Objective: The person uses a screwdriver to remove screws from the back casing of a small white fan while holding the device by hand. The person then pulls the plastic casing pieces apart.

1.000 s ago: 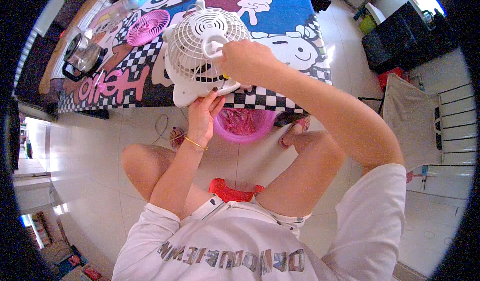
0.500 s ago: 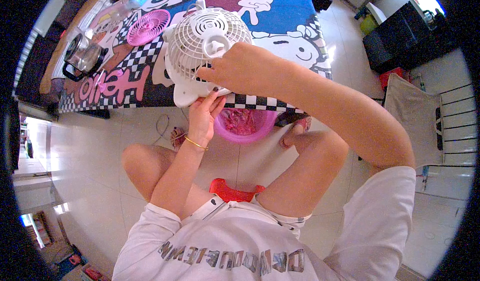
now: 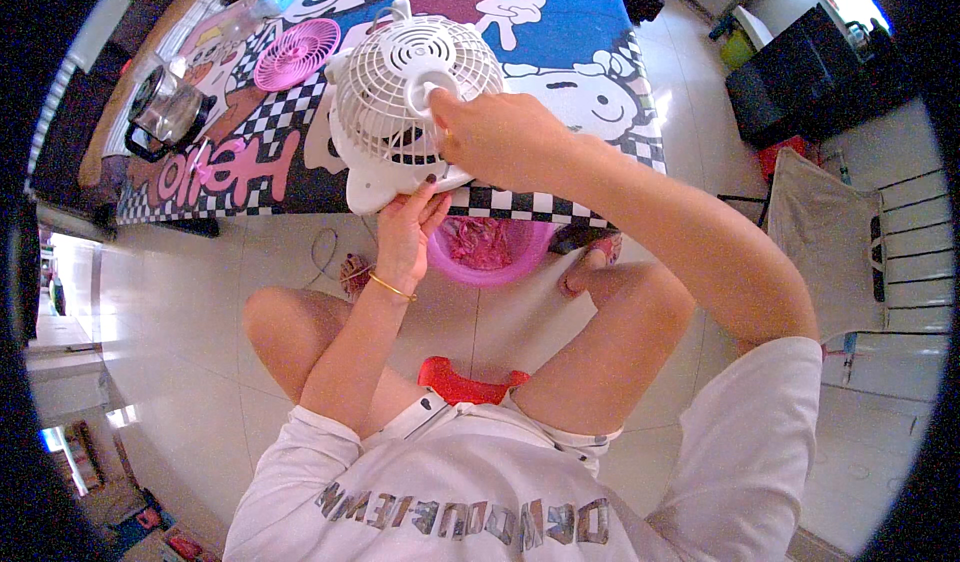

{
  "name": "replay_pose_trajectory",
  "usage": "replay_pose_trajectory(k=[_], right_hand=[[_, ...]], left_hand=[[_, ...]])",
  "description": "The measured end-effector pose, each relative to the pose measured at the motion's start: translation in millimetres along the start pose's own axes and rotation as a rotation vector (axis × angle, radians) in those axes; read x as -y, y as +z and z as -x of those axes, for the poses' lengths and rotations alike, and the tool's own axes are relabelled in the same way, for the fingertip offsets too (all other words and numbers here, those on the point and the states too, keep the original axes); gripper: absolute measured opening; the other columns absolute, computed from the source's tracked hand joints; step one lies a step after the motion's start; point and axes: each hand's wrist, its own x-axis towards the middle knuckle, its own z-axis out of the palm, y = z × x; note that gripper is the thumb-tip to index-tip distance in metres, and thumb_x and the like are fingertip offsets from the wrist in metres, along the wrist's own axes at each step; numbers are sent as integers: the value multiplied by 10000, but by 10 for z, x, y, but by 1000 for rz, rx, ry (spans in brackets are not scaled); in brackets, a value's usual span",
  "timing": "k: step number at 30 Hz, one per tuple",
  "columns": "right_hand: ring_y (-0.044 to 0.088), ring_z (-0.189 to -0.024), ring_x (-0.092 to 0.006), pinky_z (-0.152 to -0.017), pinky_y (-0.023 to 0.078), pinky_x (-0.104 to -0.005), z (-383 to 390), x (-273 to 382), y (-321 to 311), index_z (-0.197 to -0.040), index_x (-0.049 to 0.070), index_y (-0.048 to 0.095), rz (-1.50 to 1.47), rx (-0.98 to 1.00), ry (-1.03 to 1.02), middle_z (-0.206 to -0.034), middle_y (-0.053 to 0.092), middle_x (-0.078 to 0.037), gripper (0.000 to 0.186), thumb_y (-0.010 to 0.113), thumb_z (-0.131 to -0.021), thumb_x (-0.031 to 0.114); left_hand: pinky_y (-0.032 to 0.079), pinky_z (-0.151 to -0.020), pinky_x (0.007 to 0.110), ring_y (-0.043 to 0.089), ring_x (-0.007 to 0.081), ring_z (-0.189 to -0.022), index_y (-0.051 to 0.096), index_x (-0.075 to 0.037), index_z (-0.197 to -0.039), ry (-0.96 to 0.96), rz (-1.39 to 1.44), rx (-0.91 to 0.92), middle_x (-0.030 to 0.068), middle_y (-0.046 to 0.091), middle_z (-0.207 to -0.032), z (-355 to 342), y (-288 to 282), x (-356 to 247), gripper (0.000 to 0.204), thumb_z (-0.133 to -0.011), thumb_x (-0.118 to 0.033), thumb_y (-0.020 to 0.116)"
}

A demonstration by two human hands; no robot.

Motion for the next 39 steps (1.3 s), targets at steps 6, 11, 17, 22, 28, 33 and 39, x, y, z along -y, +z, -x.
replay_pose_trajectory(k=[6,11,17,22,28,33,39], right_hand=[[568,-875,-211,-638,476,-352,-45,-141,60,-909,64,528,623,-329,-648,-825,577,-37,204,603,-746,162],[601,-668,-230,-552,466,-328,-90,-113,88,-865,60,524,691,91,-432,-637,571,-55,297,656,-686,256],[589,-499,-241,-488,453,-328,-73,-4,73,-800,58,540,569,-76,-484,-497,535,-60,282,671,-662,266],[617,-621,-202,-547,488,-314,-190,-76,84,-830,75,559,649,-97,-571,-657,597,-50,260,689,-653,213],[609,-828,-170,-651,504,-273,-238,-71,56,-833,88,575,696,-113,-671,-819,607,-15,255,702,-634,185],[636,-663,-226,-567,497,-309,-194,14,46,-704,56,609,617,-60,-538,-680,623,-79,132,682,-603,99],[631,-601,-249,-535,493,-329,-133,14,19,-654,30,646,557,-3,-409,-594,604,-118,69,634,-622,90]], left_hand=[[543,-766,271,615,180,-872,537,-20,-996,-2,9,17,77,600,-971,1,17,2,200,-815,-60,611],[537,-782,278,615,185,-878,531,-19,-1005,2,11,43,81,600,-982,-20,-41,17,228,-811,-89,627],[518,-822,293,613,203,-896,525,-11,-1019,-10,-6,40,89,598,-989,-23,-41,29,256,-808,-108,634],[527,-802,282,613,203,-902,525,-4,-1017,4,-7,25,95,595,-991,-14,-16,28,246,-815,-101,625],[541,-775,277,613,200,-893,528,-4,-1001,14,0,12,87,593,-975,1,14,9,219,-817,-82,618],[544,-770,274,615,193,-881,531,-4,-991,24,-5,19,86,594,-966,6,22,-2,208,-815,-73,618],[539,-776,270,611,183,-880,530,-5,-997,1,3,25,82,597,-959,-17,-1,28,228,-806,-77,632]])
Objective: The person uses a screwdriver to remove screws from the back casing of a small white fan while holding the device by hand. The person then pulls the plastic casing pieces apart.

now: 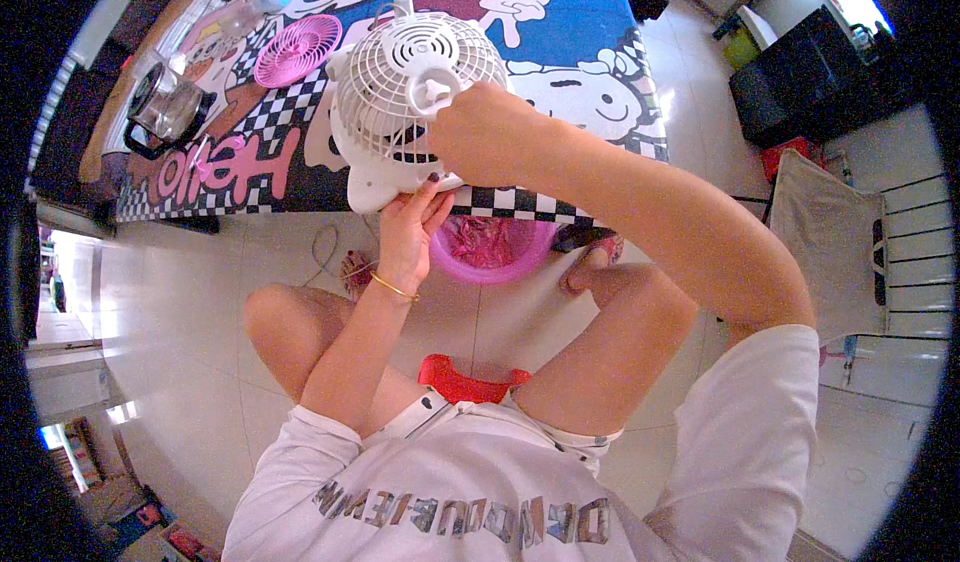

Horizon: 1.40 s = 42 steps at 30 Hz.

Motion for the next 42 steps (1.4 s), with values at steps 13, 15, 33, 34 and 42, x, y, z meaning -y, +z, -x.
replay_pose_trajectory(k=[13,15,33,34,42], right_hand=[[639,-644,-227,-534,496,-323,23,30,194,-854,17,527,43,-128,-48,-678,602,-64,221,621,-694,138],[638,-653,-218,-559,498,-313,2,18,177,-819,40,549,98,-152,-154,-716,601,-60,165,619,-693,119],[637,-646,-310,-565,507,-374,-49,123,181,-806,-4,590,-178,-1,286,-677,618,-159,188,622,-682,133],[637,-646,-310,-565,507,-374,-14,142,171,-806,-4,590,-177,-1,287,-677,618,-159,188,622,-682,133],[627,-737,-178,-598,505,-290,29,117,93,-801,61,589,97,-65,-117,-746,597,-28,124,609,-692,116]], left_hand=[[524,-800,285,596,181,-921,521,-23,-1034,21,-6,19,65,587,-1009,4,-37,19,275,-801,-99,644],[524,-796,283,594,182,-931,518,-22,-1040,24,-16,10,67,586,-1017,3,-38,18,276,-804,-98,639],[529,-790,271,598,161,-883,530,-14,-997,15,7,21,71,591,-975,7,-34,6,231,-813,-109,633],[526,-796,274,595,160,-885,531,-17,-1000,19,-8,22,70,588,-980,7,-37,8,241,-811,-121,637],[522,-800,275,592,157,-883,531,-18,-1007,33,-12,36,65,585,-984,2,-31,8,266,-801,-136,653]])
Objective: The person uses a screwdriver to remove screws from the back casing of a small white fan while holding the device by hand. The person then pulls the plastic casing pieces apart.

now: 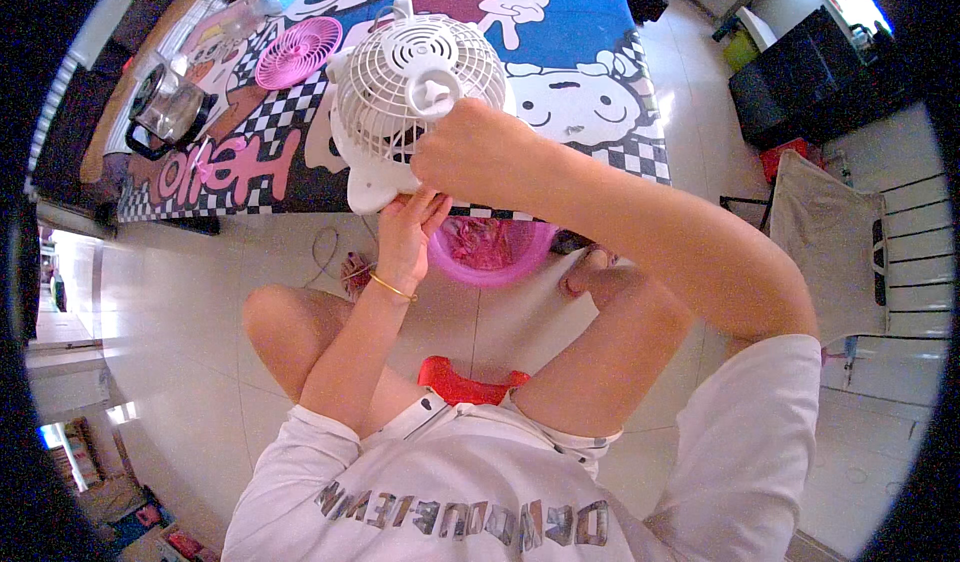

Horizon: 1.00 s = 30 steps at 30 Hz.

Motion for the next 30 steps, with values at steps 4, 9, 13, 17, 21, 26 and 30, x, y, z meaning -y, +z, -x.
replay_pose_trajectory(k=[4,9,13,17,21,26,30], right_hand=[[611,-788,-148,-635,504,-264,-17,-18,12,-764,82,605,52,-116,-69,-771,585,10,76,596,-695,114],[638,-685,-232,-583,508,-309,-25,-118,13,-720,56,621,-65,-12,49,-709,619,-69,107,659,-662,138],[634,-639,-285,-562,505,-342,-36,-148,34,-730,15,627,-173,-38,118,-668,622,-129,166,683,-648,148],[629,-640,-303,-568,503,-364,-106,-106,51,-732,-9,633,-260,17,348,-661,619,-160,176,676,-651,141],[635,-669,-299,-592,509,-379,-99,-90,-68,-774,-5,620,-364,158,441,-724,626,-159,176,655,-660,125],[622,-730,-253,-606,505,-372,15,1,-7,-839,47,572,-128,-15,226,-836,569,-101,154,608,-699,103],[584,-802,-188,-625,507,-311,-6,-55,18,-830,76,561,60,-106,-133,-861,517,-39,106,566,-732,115]], left_hand=[[526,-790,271,597,160,-878,533,-16,-997,-17,1,-32,69,589,-980,-10,-2,7,224,-812,-97,631],[537,-774,270,609,173,-873,536,-16,-983,-10,24,-27,86,593,-981,10,20,-2,196,-818,-80,619],[520,-785,244,582,128,-884,547,-9,-1012,-18,0,-25,58,584,-995,8,12,-8,207,-826,-76,607],[545,-771,274,612,185,-883,524,-6,-996,-11,13,-32,91,591,-989,-2,16,6,208,-820,-74,611],[541,-776,278,612,188,-881,523,-3,-994,-6,9,-48,91,591,-980,13,26,-15,218,-816,-81,621],[526,-793,277,608,184,-873,522,-3,-1005,-14,7,-29,82,589,-975,9,30,-21,247,-810,-104,635],[522,-801,279,602,179,-884,524,-8,-1006,-15,0,-34,75,590,-976,12,17,-15,246,-813,-114,634]])
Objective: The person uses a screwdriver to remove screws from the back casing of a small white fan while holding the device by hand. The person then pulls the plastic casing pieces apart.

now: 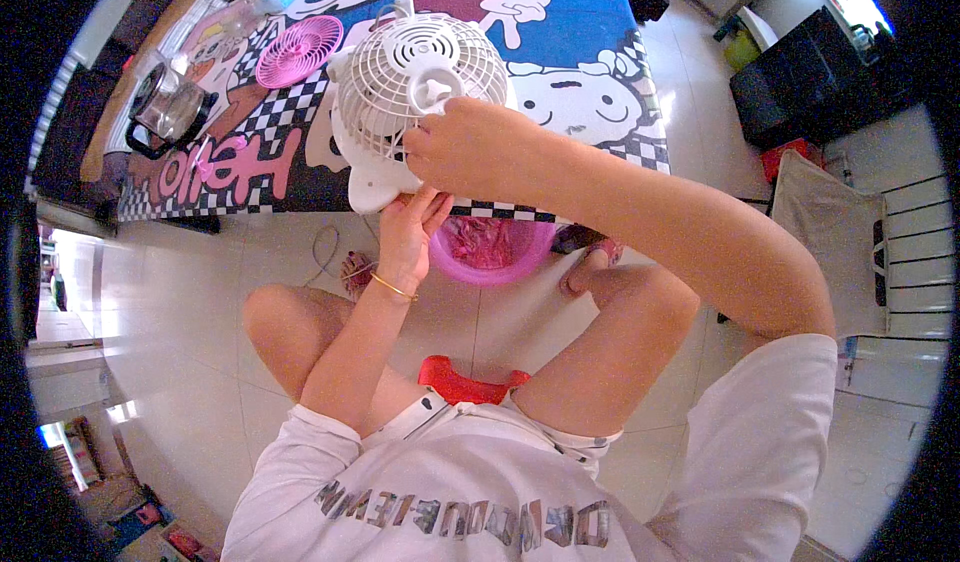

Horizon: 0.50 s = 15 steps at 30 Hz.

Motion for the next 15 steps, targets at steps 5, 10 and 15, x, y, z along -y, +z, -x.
replay_pose_trajectory(k=[5,10,15], right_hand=[[578,-824,-173,-637,501,-311,2,-37,27,-843,79,575,-53,-5,-15,-838,542,-21,126,575,-729,131],[614,-779,-204,-628,493,-317,44,-160,27,-837,63,587,-138,94,116,-824,593,-49,196,651,-661,117],[631,-675,-251,-596,497,-326,37,-198,16,-730,38,605,-199,123,151,-685,616,-98,181,702,-593,104]], left_hand=[[523,-796,279,598,175,-888,526,-12,-1003,4,-1,3,73,586,-968,15,19,-6,227,-819,-104,624],[531,-783,274,602,175,-872,529,-17,-999,-10,-2,-6,69,586,-959,12,36,-23,224,-814,-93,629],[539,-770,268,607,176,-864,535,-19,-996,-13,-2,-29,71,593,-965,-13,9,6,220,-809,-83,632]])
